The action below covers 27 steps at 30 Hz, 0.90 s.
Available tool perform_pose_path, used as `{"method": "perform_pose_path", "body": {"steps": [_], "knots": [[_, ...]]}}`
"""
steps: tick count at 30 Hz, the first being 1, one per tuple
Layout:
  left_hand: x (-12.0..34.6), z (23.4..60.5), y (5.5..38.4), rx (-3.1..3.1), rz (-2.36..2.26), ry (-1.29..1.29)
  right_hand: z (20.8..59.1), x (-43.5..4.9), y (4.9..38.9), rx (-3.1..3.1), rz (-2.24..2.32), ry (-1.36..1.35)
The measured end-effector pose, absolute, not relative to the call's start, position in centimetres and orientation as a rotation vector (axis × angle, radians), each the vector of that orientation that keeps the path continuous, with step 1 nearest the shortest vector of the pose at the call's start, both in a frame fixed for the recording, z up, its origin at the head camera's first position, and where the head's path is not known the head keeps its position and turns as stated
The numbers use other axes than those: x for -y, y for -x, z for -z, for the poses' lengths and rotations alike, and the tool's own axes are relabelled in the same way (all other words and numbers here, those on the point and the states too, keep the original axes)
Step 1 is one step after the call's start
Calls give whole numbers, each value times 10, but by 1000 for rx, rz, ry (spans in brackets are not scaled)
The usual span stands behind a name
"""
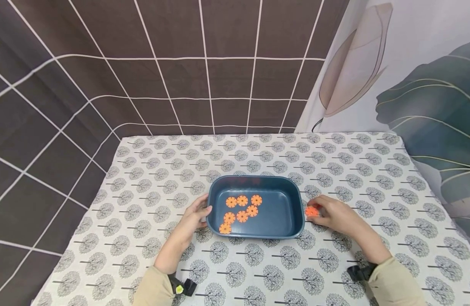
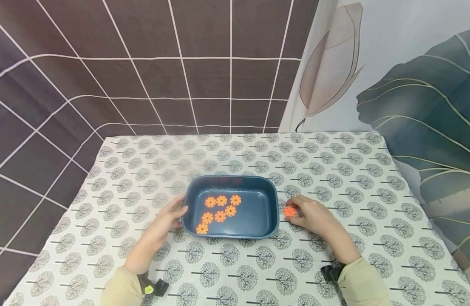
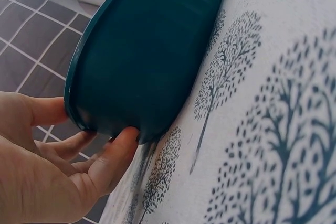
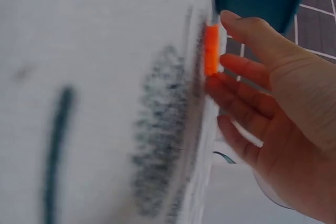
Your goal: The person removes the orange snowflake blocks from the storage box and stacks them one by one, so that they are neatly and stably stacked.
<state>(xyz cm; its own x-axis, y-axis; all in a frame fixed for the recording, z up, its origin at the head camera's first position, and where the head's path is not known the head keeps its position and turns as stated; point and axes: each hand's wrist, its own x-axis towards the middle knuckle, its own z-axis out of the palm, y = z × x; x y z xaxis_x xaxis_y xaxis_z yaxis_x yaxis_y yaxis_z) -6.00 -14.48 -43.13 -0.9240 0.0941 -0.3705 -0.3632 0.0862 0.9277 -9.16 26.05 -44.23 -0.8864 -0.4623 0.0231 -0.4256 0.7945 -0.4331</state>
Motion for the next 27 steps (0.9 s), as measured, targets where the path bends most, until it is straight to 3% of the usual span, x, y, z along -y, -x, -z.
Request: {"method": "perform_pose_path", "body": {"steps": [13, 27], "knots": [[144, 430, 59, -2050, -1902, 268, 422, -278, 96, -2895, 850, 649], [144, 429, 59, -2058, -1890, 253, 409, -255, 99, -3054, 1038, 777]]}}
